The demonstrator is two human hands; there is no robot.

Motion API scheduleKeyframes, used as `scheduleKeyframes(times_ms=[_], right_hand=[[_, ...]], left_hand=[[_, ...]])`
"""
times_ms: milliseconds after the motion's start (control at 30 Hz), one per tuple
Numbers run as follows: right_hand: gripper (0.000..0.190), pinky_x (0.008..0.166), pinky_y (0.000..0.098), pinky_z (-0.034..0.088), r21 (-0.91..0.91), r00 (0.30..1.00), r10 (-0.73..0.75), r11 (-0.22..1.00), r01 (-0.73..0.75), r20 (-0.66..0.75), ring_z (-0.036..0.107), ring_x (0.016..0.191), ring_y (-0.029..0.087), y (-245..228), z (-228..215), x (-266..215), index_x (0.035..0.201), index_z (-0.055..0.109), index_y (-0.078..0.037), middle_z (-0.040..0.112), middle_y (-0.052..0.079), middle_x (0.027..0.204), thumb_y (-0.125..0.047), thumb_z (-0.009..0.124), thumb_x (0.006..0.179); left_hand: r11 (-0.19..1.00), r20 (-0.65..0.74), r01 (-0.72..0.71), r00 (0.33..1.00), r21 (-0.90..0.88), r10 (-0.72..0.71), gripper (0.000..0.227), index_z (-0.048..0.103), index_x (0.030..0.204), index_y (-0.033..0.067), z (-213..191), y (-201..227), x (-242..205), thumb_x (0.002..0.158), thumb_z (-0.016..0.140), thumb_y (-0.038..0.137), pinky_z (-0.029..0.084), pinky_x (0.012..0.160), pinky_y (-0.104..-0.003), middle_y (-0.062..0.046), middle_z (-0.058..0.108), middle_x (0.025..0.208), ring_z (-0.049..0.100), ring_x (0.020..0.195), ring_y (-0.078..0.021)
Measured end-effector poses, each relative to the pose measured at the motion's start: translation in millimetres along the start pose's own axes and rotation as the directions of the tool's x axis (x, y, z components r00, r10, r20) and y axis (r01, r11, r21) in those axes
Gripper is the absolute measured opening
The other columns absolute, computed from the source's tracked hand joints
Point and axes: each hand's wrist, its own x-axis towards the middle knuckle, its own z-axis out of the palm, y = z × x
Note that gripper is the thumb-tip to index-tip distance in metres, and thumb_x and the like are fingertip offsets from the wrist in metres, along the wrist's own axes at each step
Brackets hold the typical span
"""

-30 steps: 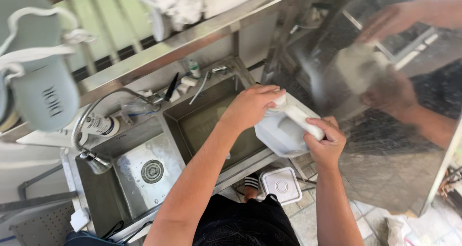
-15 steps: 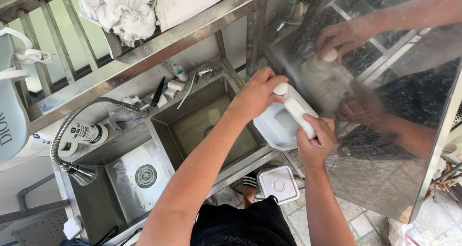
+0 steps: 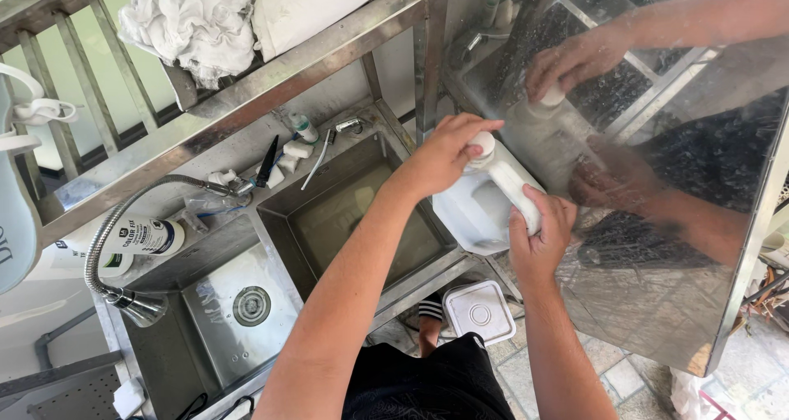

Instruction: The person removes laces from a pair of black sneakers, places the shoes and a slipper into a sink, pours liquid from a large white bottle into the sink, and then washes the shoes and slipper by hand under running water.

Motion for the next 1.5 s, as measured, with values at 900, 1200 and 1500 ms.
scheduleKeyframes(times_ms=[900, 1200, 1500], right_hand=[[0.018, 0.079, 0.028, 0.052, 0.404, 0.842, 0.103, 0.842, -0.357, 0.53, 0.061, 0.082, 0.013, 16, 63, -101, 0.109, 0.062, -0.002, 0.065, 0.005, 0.091, 0.003, 0.065, 0.091], [0.015, 0.072, 0.0262, 0.051, 0.288, 0.785, 0.256, 0.83, -0.478, 0.565, 0.06, 0.077, 0.01, 36, 74, -114, 0.108, 0.064, -0.002, 0.067, 0.003, 0.087, -0.002, 0.066, 0.093], [0.013, 0.076, 0.0251, 0.052, 0.225, 0.767, 0.237, 0.868, -0.443, 0.597, 0.062, 0.081, 0.009, 49, 70, -114, 0.106, 0.065, -0.002, 0.069, 0.003, 0.09, -0.002, 0.065, 0.093]], left_hand=[[0.987, -0.043, 0.091, 0.995, 0.136, -0.086, 0.052, 0.064, 0.127, 0.0145, -3, 33, 17, 0.075, 0.062, 0.009, 0.052, 0.102, -0.043, -0.006, 0.072, 0.125, 0.067, 0.121, -0.0294], [0.866, -0.141, 0.308, 0.951, 0.395, -0.274, 0.043, 0.064, 0.116, 0.0141, 9, 33, 14, 0.077, 0.079, 0.029, 0.051, 0.095, -0.047, -0.011, 0.069, 0.114, 0.065, 0.115, -0.0314], [0.932, -0.216, 0.269, 0.952, 0.242, -0.218, 0.056, 0.056, 0.124, 0.0104, 13, 31, 10, 0.073, 0.078, 0.017, 0.053, 0.098, -0.045, -0.015, 0.067, 0.12, 0.064, 0.119, -0.0343]])
